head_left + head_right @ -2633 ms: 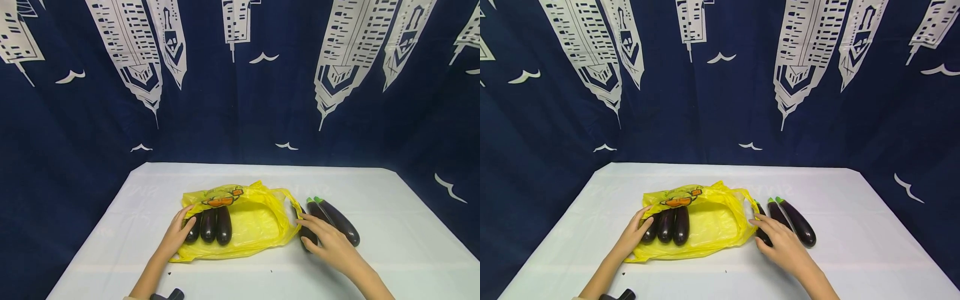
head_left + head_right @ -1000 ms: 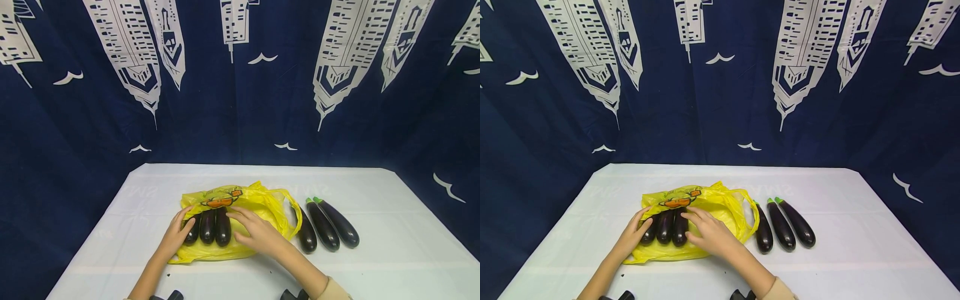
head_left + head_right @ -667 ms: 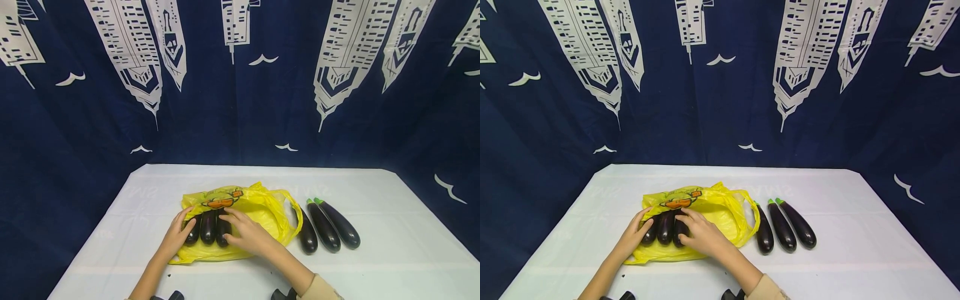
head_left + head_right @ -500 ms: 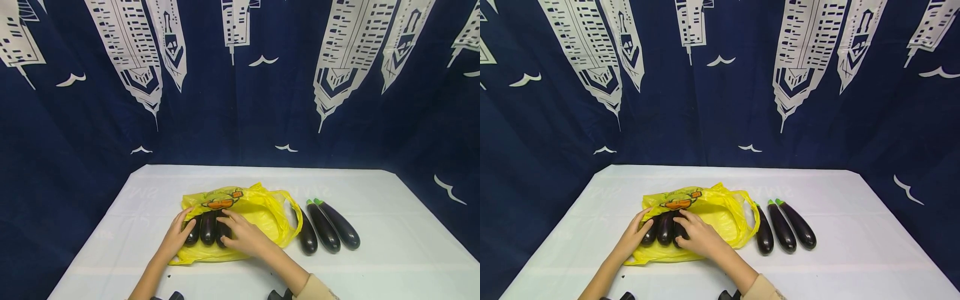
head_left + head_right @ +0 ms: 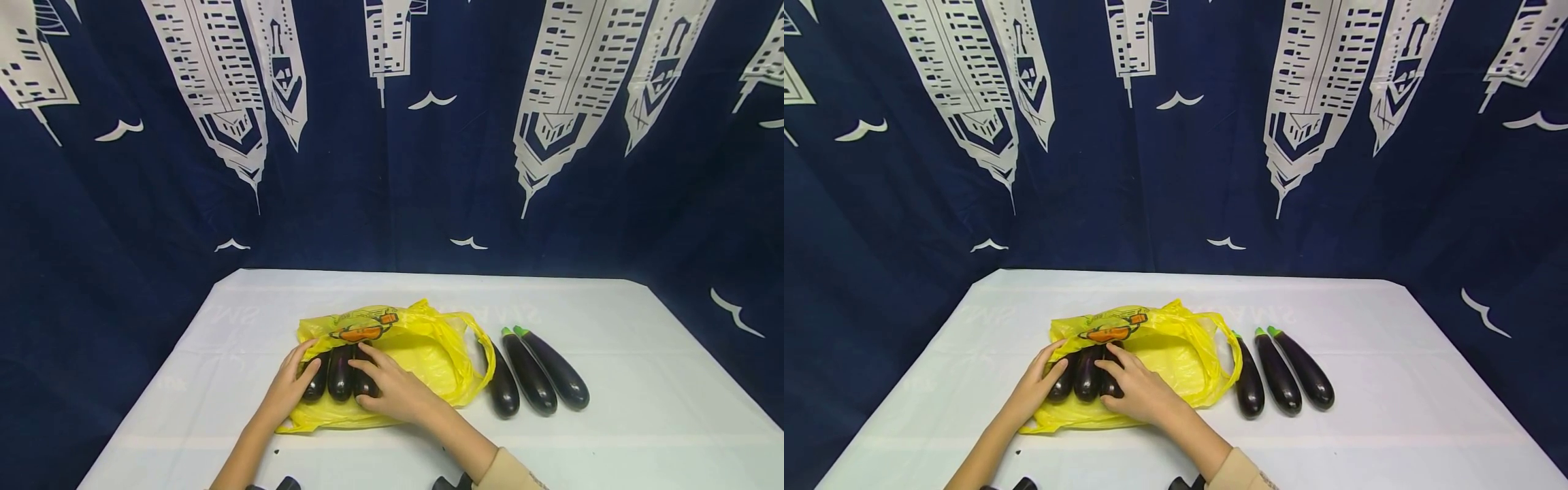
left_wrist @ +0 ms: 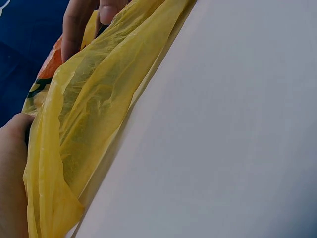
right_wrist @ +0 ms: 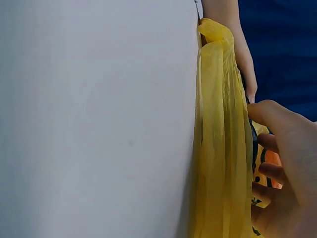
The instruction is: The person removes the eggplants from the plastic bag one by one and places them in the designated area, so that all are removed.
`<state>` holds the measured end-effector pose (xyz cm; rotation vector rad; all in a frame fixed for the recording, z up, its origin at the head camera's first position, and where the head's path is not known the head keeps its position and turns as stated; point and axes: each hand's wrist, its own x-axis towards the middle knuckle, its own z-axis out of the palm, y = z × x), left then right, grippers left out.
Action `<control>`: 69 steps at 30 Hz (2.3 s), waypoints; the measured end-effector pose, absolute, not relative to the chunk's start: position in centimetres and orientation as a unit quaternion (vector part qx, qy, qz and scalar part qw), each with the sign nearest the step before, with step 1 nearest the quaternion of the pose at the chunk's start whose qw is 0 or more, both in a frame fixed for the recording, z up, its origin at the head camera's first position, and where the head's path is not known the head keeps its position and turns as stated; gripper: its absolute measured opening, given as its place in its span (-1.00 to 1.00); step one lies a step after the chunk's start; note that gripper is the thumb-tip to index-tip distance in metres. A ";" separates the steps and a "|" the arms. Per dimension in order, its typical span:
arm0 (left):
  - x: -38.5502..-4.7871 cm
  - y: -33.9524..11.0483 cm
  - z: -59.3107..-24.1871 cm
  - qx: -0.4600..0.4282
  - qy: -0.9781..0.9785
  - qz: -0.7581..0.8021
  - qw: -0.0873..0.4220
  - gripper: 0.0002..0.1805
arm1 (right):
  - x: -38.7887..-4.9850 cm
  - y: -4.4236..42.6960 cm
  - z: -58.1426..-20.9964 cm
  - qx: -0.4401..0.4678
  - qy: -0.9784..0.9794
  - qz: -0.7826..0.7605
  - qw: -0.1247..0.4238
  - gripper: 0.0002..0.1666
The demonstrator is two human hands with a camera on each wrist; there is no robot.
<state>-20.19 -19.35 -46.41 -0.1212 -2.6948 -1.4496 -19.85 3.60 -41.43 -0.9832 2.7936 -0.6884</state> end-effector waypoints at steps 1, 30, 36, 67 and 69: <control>-20.2 -19.3 -46.4 -0.040 -0.879 -0.473 0.040 -0.44 | -19.9 3.6 -41.5 -0.325 0.917 -0.225 0.052 -0.34; -20.2 -19.3 -46.3 -0.049 -0.879 -0.472 0.055 -0.44 | -19.7 3.3 -42.6 -0.293 0.927 -0.231 0.024 -0.54; -20.2 -19.3 -46.2 -0.048 -0.878 -0.474 0.050 -0.45 | -19.6 3.3 -42.5 -0.281 0.927 -0.246 0.012 -0.58; -20.2 -19.2 -46.2 -0.049 -0.877 -0.475 0.055 -0.46 | -17.7 4.4 -41.1 -0.282 0.925 -0.254 0.026 -0.63; -20.2 -19.2 -46.2 -0.050 -0.878 -0.474 0.056 -0.46 | -17.6 4.5 -41.0 -0.285 0.923 -0.258 0.032 -0.63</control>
